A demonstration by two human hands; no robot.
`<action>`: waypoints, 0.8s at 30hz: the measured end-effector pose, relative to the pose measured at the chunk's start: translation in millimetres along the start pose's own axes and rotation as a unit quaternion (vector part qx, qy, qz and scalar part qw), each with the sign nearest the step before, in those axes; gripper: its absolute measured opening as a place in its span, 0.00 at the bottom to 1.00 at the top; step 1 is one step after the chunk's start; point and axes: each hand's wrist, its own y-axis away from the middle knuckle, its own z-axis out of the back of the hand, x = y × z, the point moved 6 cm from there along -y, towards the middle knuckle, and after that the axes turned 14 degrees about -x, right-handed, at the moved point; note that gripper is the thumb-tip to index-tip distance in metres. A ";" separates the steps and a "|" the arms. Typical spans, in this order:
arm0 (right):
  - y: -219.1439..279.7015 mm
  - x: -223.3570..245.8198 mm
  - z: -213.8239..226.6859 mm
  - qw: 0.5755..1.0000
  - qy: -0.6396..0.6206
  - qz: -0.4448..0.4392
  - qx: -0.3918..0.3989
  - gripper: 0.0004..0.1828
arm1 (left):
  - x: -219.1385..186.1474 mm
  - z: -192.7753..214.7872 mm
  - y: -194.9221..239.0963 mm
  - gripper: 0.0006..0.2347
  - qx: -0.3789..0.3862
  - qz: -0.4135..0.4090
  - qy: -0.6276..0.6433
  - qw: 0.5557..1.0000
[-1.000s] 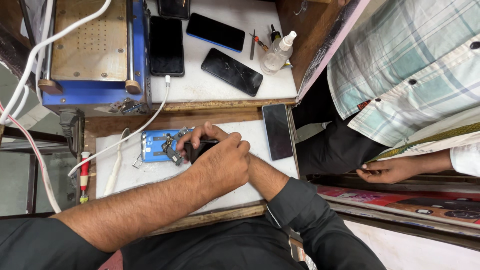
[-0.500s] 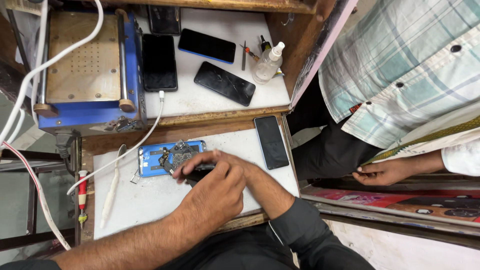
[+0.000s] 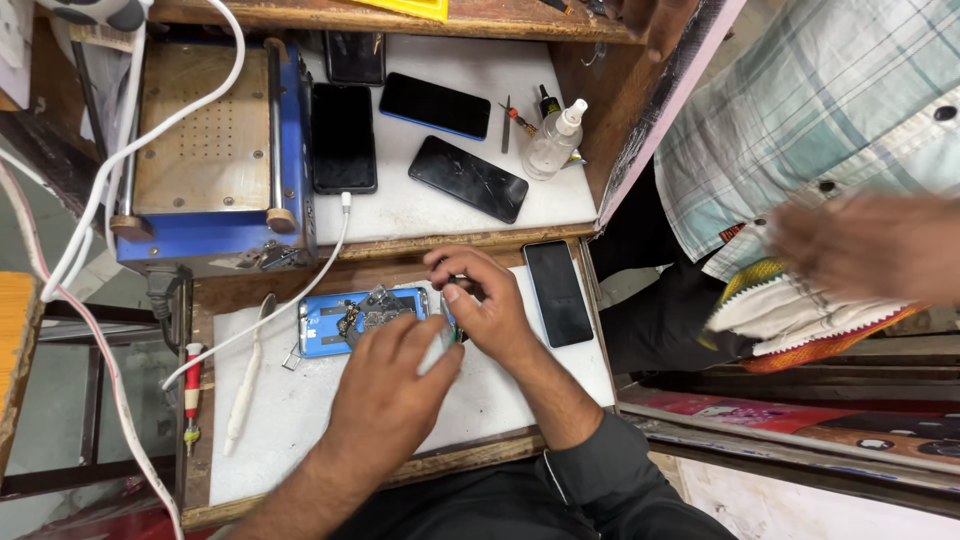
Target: The person uses a green plastic spudger to pry and separate a smartphone screen from its frame. They handle the screen assembly and a ribbon cable, then place the screen on the workbench. Another person briefly hands over a different phone, which is set aside.
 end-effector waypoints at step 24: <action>76.1 18.0 42.7 0.948 0.171 0.254 -0.084 0.20 | -6.8 -55.8 48.7 0.03 0.057 0.119 0.085 0.988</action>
